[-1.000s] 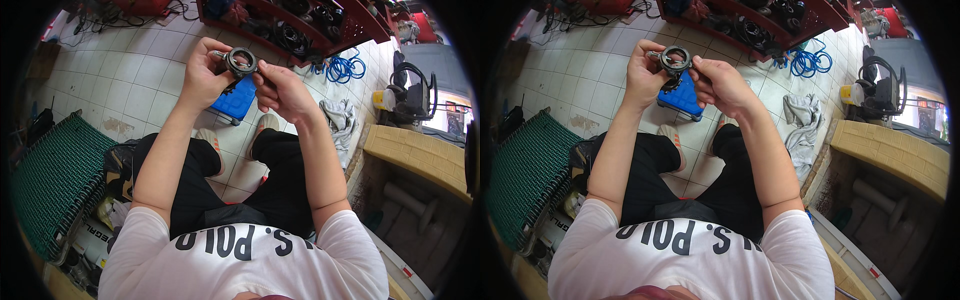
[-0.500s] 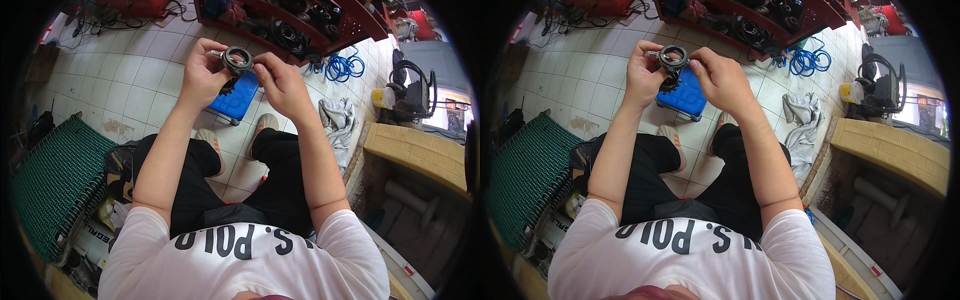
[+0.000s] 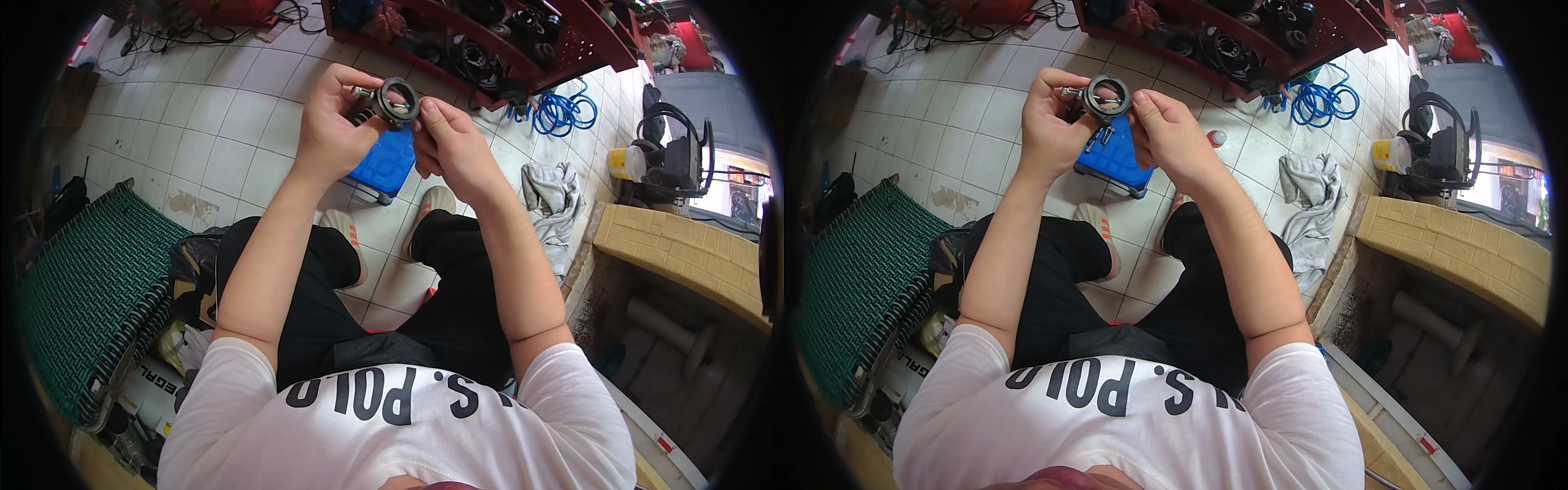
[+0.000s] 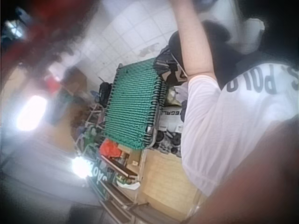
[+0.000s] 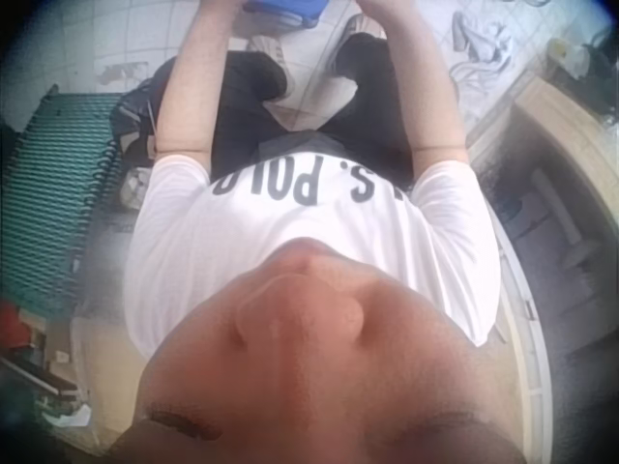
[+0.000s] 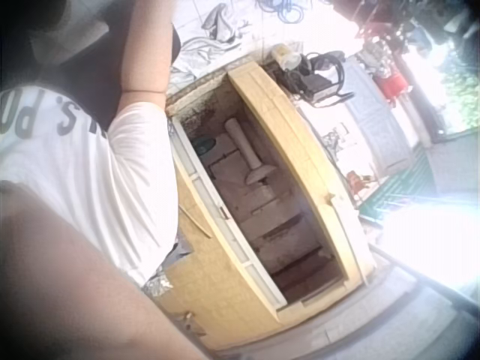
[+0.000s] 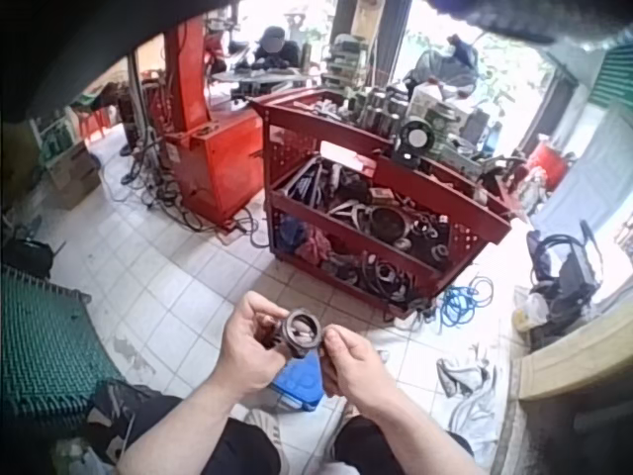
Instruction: The person sits on the floor and assembles a small mechanical component, likely a carburetor, using a screwdriver. They insert a small metal piece into the device, tighten it, and repeatedly rotate and inspect the assembly to check the fit.
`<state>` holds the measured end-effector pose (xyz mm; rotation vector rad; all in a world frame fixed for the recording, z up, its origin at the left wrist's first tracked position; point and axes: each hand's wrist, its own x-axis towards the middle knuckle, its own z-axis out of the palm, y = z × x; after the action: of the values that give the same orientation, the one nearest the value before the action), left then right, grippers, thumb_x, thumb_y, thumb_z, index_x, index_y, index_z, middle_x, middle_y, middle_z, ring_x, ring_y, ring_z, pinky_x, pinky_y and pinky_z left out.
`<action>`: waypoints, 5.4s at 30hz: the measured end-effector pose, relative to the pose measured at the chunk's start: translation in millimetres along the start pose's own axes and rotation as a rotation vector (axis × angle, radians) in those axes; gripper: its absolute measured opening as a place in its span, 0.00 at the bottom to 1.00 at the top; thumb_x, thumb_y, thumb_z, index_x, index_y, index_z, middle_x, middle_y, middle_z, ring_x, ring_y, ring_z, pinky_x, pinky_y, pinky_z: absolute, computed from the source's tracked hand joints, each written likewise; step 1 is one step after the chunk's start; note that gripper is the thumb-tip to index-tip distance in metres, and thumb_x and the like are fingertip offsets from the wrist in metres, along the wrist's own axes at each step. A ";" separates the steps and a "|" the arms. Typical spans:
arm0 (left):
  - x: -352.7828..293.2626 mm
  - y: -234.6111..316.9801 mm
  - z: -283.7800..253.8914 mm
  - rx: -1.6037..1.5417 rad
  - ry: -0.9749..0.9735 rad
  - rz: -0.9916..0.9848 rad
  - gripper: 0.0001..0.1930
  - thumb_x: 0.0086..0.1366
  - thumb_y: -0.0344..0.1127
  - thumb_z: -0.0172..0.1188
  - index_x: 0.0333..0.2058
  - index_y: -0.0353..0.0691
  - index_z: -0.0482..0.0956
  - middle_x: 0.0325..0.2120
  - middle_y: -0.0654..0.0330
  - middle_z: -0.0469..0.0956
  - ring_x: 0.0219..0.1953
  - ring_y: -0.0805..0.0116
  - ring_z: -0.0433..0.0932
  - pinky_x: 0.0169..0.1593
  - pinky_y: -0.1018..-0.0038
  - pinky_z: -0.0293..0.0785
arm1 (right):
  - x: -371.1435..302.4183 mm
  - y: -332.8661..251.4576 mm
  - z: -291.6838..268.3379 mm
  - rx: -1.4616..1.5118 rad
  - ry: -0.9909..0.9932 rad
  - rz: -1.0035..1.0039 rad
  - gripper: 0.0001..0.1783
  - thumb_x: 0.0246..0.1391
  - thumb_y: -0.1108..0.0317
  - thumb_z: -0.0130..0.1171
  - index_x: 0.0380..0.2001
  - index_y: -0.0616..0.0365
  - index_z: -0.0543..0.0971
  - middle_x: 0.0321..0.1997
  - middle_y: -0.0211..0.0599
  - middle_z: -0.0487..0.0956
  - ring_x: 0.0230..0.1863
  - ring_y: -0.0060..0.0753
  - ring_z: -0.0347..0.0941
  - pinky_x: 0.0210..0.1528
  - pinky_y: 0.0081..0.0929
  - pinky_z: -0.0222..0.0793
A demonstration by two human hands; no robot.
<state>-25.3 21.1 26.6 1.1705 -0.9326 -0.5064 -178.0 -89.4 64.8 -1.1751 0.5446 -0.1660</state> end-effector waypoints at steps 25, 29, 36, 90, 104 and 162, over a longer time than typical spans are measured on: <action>-1.9 0.7 3.2 0.061 -0.027 0.048 0.18 0.59 0.22 0.71 0.44 0.39 0.73 0.33 0.60 0.83 0.36 0.76 0.84 0.39 0.78 0.79 | -1.3 -10.2 -25.0 0.126 -0.206 0.193 0.21 0.75 0.48 0.43 0.30 0.49 0.69 0.16 0.18 0.56 0.14 0.16 0.49 0.22 0.22 0.57; -2.2 6.3 2.6 0.064 -0.061 0.062 0.18 0.57 0.20 0.71 0.43 0.38 0.73 0.34 0.61 0.83 0.38 0.75 0.85 0.40 0.78 0.80 | -3.9 -16.0 -27.7 0.171 -0.239 0.290 0.22 0.75 0.47 0.43 0.29 0.48 0.69 0.15 0.16 0.56 0.14 0.15 0.48 0.20 0.21 0.56; -0.2 4.1 -1.4 0.036 -0.082 -0.038 0.20 0.59 0.20 0.70 0.46 0.38 0.70 0.36 0.57 0.84 0.39 0.71 0.85 0.41 0.77 0.81 | -5.3 -18.1 -25.5 0.149 -0.192 0.264 0.22 0.74 0.47 0.44 0.31 0.51 0.71 0.16 0.19 0.61 0.14 0.18 0.54 0.21 0.23 0.59; 6.5 -8.0 11.5 -0.243 0.092 -0.453 0.11 0.69 0.30 0.64 0.47 0.32 0.83 0.40 0.57 0.84 0.40 0.71 0.84 0.46 0.75 0.82 | 24.5 32.3 -9.3 0.365 0.315 0.047 0.09 0.58 0.64 0.68 0.33 0.53 0.77 0.20 0.19 0.66 0.23 0.17 0.58 0.27 0.21 0.56; 6.1 -8.9 10.0 -0.169 0.037 -0.355 0.13 0.68 0.28 0.65 0.50 0.32 0.82 0.44 0.57 0.84 0.42 0.73 0.83 0.48 0.77 0.82 | 20.6 23.1 -2.2 0.318 0.345 0.053 0.14 0.61 0.60 0.67 0.27 0.44 0.71 0.16 0.16 0.58 0.20 0.16 0.54 0.34 0.28 0.70; 9.5 -21.5 -2.2 -0.037 -0.079 -0.424 0.12 0.71 0.34 0.63 0.48 0.35 0.83 0.37 0.62 0.83 0.41 0.76 0.81 0.49 0.78 0.78 | 23.7 27.3 -10.1 0.113 0.429 -0.033 0.10 0.55 0.61 0.71 0.30 0.53 0.81 0.21 0.17 0.70 0.21 0.12 0.57 0.26 0.19 0.52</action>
<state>-15.7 7.7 9.7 1.3275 -0.7374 -0.9116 -166.8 -96.6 29.7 -1.0408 0.8799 -0.4781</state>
